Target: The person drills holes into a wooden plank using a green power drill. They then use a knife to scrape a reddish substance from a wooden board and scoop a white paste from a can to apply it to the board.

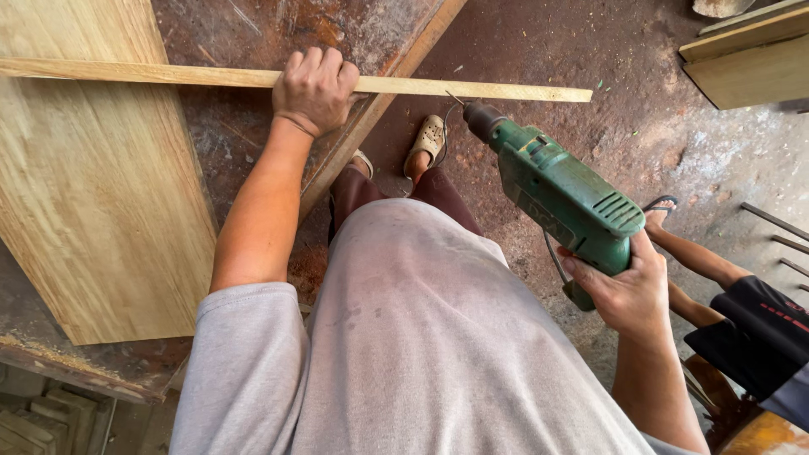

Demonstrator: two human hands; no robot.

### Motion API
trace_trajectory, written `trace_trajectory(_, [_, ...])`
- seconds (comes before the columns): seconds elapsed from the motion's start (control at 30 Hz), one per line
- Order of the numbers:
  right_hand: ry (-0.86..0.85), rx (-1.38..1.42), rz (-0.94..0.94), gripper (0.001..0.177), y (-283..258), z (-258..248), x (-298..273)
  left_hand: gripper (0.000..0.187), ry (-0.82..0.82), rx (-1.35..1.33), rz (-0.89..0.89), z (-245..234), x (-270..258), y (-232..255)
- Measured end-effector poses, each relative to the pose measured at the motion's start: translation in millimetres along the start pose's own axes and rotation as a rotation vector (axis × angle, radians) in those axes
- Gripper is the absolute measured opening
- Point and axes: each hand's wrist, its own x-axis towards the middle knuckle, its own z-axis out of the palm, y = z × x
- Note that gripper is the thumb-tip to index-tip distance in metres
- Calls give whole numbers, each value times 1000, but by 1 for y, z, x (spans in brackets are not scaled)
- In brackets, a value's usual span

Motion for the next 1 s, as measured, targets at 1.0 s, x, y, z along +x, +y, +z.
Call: trace_trajectory(1.0, [14,83,68,48,10,8,0,12,61,-9,-3,-3,1,-1])
